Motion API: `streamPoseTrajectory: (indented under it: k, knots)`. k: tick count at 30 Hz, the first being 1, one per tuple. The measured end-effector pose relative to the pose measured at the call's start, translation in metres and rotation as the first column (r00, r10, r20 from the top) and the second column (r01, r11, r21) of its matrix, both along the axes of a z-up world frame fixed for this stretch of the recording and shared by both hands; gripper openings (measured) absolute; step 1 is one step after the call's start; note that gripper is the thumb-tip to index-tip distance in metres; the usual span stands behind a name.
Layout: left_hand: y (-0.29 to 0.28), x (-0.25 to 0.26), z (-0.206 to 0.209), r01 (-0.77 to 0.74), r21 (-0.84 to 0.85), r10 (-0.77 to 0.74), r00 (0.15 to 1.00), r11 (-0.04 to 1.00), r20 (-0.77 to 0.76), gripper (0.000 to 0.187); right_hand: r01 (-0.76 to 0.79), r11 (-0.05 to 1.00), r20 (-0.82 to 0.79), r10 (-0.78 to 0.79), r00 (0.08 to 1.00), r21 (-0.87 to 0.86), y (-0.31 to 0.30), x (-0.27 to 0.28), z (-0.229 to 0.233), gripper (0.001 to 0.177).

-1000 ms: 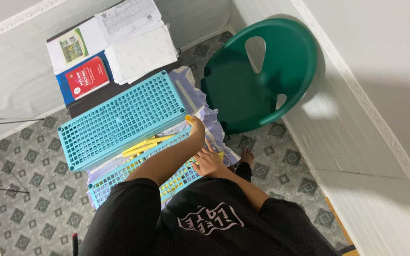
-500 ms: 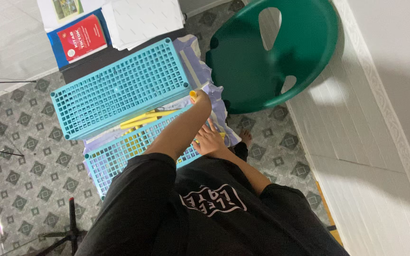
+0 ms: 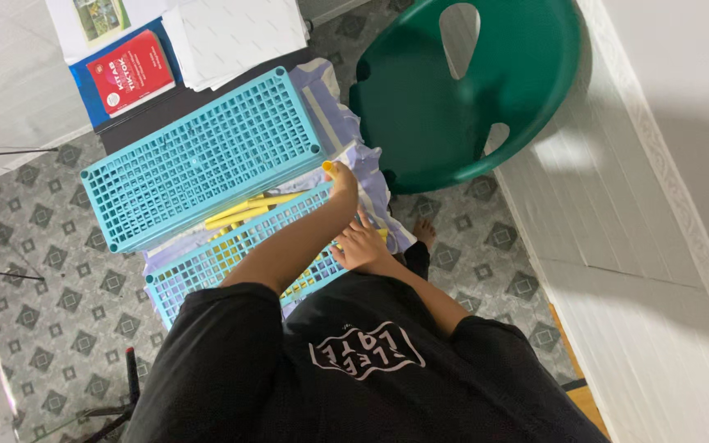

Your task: The person assembles a plastic rack by inserting yellow cylindrical rods into the holes of a blue grid panel. They repeatedly insert and remove the rods, then arrange them on a cloth before reinserting them into the panel.

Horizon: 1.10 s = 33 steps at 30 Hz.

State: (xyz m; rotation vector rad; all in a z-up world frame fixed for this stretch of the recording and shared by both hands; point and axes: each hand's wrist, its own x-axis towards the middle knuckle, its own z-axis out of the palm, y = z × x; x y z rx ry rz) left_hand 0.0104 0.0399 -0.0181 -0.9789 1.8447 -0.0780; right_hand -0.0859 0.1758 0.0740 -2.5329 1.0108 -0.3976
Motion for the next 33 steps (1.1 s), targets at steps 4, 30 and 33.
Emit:
streamPoseTrajectory:
  k: [4, 30, 33]
  knots:
    - [-0.008, 0.009, -0.012, 0.086, 0.071, -0.082, 0.995, 0.994, -0.054, 0.04, 0.004, 0.998, -0.007, -0.004, 1.0, -0.068, 0.0, 0.001, 0.012, 0.055]
    - [-0.065, -0.018, 0.004, -0.205, 0.152, 0.215, 0.975, 0.967, -0.057, 0.033, -0.008, 1.0, -0.039, 0.008, 0.999, 0.009, 0.002, 0.0, 0.0, 0.05]
    - [-0.015, -0.01, -0.003, -0.118, 0.118, 0.125, 0.99, 0.986, -0.058, 0.033, -0.014, 0.954, -0.175, 0.069, 0.982, 0.298, 0.01, 0.001, -0.003, 0.05]
